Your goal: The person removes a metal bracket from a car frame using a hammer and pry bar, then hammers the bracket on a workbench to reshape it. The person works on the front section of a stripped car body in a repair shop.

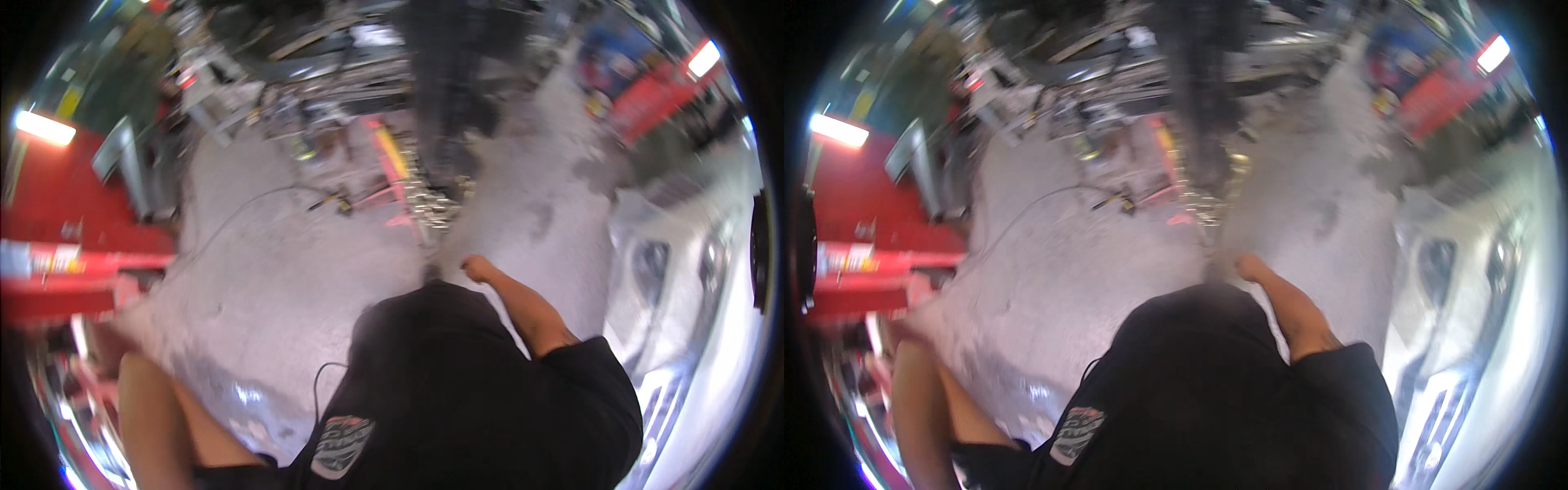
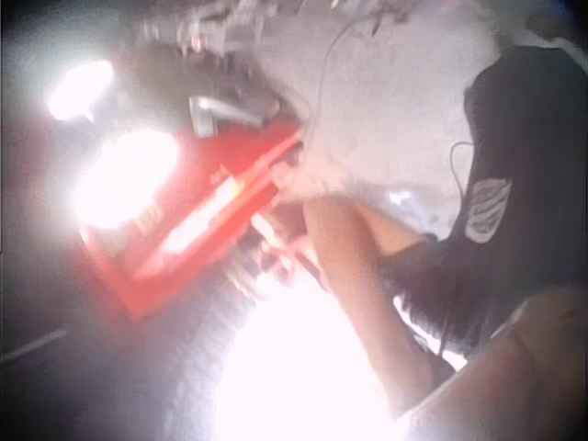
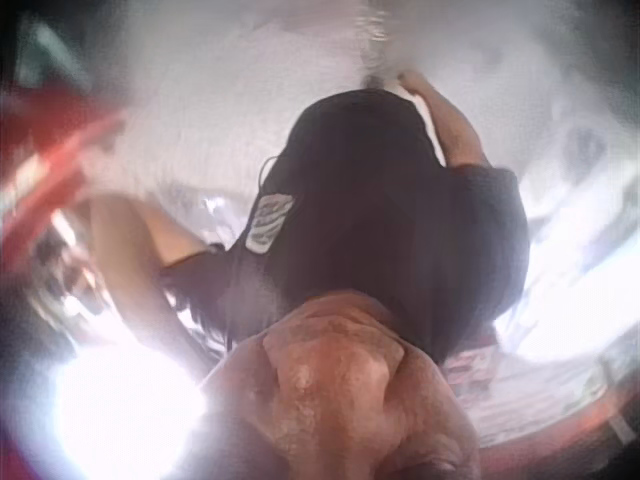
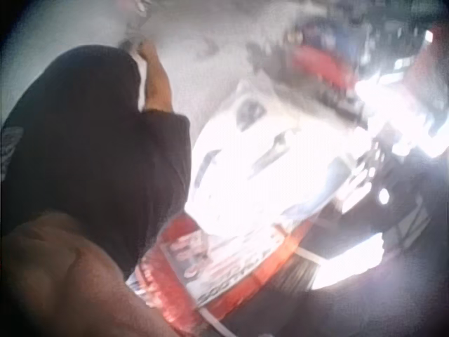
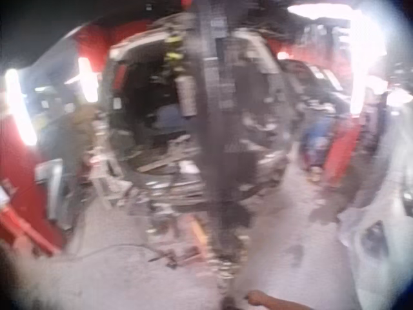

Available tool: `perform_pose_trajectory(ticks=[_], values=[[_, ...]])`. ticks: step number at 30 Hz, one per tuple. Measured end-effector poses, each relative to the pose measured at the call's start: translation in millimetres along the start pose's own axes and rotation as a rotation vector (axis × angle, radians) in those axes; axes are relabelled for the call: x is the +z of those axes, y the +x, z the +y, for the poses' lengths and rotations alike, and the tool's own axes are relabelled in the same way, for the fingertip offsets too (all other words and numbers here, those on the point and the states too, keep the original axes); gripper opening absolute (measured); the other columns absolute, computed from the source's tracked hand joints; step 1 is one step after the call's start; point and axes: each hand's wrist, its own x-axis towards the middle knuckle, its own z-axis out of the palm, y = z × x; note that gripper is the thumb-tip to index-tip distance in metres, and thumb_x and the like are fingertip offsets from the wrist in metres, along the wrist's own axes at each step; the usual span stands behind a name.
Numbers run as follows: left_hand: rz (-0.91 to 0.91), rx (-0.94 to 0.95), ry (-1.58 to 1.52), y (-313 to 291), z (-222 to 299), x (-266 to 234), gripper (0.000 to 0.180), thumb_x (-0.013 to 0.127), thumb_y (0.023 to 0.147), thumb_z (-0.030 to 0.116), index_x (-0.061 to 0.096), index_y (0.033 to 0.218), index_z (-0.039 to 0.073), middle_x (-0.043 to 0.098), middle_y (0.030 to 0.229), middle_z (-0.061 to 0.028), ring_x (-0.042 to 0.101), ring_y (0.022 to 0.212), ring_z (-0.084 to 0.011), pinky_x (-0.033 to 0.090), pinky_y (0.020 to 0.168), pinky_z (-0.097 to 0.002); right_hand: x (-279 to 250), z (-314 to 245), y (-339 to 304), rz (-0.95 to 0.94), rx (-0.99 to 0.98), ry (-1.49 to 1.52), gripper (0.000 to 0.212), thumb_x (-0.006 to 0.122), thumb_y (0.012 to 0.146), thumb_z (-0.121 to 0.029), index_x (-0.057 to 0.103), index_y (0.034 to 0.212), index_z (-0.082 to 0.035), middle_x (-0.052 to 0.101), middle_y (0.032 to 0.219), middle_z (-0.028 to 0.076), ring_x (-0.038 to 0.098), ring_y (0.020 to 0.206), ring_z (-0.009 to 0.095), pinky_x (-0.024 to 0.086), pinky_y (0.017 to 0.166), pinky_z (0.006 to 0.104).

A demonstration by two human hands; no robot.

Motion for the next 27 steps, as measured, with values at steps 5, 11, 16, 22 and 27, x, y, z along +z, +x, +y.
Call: perform_pose_trajectory(ticks=[5, 11, 16, 22, 27], values=[[0.132, -0.006, -0.012, -44.6, 10.2, -28.6, 0.036, 0.063, 0.092, 0.024, 0.062, 0.117, -0.003, 0.065, 0.102, -0.013, 0.062, 0.088, -0.0225, 0.051, 0.069, -0.032, -15.5, -49.6, -11.1, -0.091, 0.209, 0.295, 0.035, 0.054, 0.085, -0.005, 0.074, 0.114, -0.004, 0.07, 0.108, 0.02, 0.073, 0.067, 0.031, 0.062, 0.058, 0.0401], [0.467, -0.03, 0.113, -152.5, 66.3, -102.0, 0.036, 0.063, 0.091, 0.024, 0.062, 0.116, -0.003, 0.065, 0.102, -0.013, 0.061, 0.088, -0.0227, 0.051, 0.069, -0.0319, 38.7, -78.3, 43.1, -0.125, 0.056, 0.181, 0.031, 0.06, 0.083, -0.01, 0.075, 0.111, -0.007, 0.073, 0.102, 0.014, 0.073, 0.077, 0.028, 0.063, 0.069, 0.0411], [1.046, -0.109, 0.152, -295.4, 102.7, -143.8, 0.036, 0.063, 0.091, 0.024, 0.062, 0.116, -0.002, 0.065, 0.103, -0.0131, 0.061, 0.088, -0.0228, 0.051, 0.068, -0.0318, 91.3, -146.1, 71.7, -0.071, -0.245, -0.243, 0.029, 0.062, 0.082, -0.016, 0.074, 0.107, -0.007, 0.073, 0.108, 0.016, 0.071, 0.095, 0.033, 0.055, 0.089, 0.0426], [1.213, -1.24, 0.141, -405.4, 15.5, -101.8, 0.028, 0.056, 0.1, 0.012, 0.063, 0.121, -0.005, 0.066, 0.089, -0.0133, 0.06, 0.075, -0.0196, 0.048, 0.061, -0.0291, 66.6, -281.5, 100.5, -0.006, -0.188, -0.149, 0.027, 0.056, 0.089, -0.018, 0.075, 0.107, -0.007, 0.072, 0.101, 0.02, 0.069, 0.095, 0.039, 0.054, 0.084, 0.0451], [0.65, -1.633, -0.576, -499.6, -72.0, -5.2, 0.031, 0.062, 0.101, 0.019, 0.065, 0.125, 0.001, 0.067, 0.09, -0.007, 0.058, 0.073, -0.0103, 0.049, 0.065, -0.0273, 21.3, -346.9, 116.4, 0.009, -0.246, 0.093, 0.03, 0.062, 0.09, -0.026, 0.074, 0.108, -0.007, 0.072, 0.101, 0.021, 0.069, 0.095, 0.039, 0.054, 0.085, 0.0442]])
